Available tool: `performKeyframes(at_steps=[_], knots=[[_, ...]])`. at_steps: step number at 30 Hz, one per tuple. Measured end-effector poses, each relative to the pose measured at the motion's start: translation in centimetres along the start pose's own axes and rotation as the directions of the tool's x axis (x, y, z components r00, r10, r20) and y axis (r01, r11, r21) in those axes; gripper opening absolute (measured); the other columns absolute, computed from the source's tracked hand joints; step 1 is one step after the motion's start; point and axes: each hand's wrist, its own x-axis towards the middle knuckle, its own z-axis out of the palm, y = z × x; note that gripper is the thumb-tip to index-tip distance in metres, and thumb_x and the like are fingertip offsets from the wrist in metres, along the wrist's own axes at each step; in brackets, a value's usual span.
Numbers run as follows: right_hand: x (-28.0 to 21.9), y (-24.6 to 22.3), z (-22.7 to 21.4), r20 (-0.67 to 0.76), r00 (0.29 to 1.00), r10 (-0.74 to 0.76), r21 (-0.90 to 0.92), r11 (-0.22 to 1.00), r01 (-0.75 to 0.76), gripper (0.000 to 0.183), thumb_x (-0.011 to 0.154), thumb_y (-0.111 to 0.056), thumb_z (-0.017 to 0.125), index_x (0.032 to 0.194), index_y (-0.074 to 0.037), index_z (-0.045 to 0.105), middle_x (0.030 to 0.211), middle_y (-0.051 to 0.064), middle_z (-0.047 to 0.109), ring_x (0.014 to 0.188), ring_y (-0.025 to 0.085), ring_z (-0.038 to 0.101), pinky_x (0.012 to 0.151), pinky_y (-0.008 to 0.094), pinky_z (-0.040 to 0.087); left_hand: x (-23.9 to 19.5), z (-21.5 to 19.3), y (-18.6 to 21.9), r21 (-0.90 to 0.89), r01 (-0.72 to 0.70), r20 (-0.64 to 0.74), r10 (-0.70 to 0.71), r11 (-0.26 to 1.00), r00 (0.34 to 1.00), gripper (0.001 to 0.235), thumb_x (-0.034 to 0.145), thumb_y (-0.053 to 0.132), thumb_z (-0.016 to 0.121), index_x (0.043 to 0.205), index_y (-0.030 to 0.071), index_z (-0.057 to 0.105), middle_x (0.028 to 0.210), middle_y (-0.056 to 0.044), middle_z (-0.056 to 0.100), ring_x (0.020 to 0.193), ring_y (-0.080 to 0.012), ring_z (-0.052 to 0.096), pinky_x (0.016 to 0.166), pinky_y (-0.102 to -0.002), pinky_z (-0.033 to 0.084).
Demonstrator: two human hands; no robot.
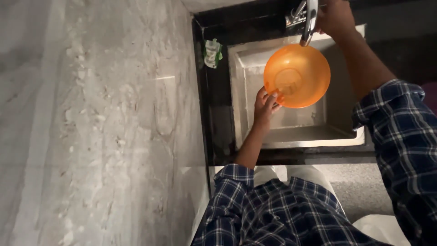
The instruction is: The person washes an orange bowl and a green bowl in a kitchen sink. They rinse each bowl under running water, scrub the interior and exterior with a white cloth, and then place the cleaned bowls on the countertop.
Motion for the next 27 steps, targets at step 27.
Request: performKeyframes(at_steps=[27], knots=[[0.2,1.5,1.9,-0.123,0.974,-0.192,-0.043,0.981,0.188,0.016,0.101,0.006,0.067,0.110,-0.002,0.078,0.093,0.010,0.077,0.084,0.017,0.076,0.070,0.032,0.059,5.9,0.5,-2.9,-0.108,-0.125,0.039,0.129,0.986,0.991,0.068,0.097,0.022,0.069,0.154,0.008,0.036,0.147,-0.015,0.053,0.130,-0.0274,0.058,0.105,-0.050,0.053]])
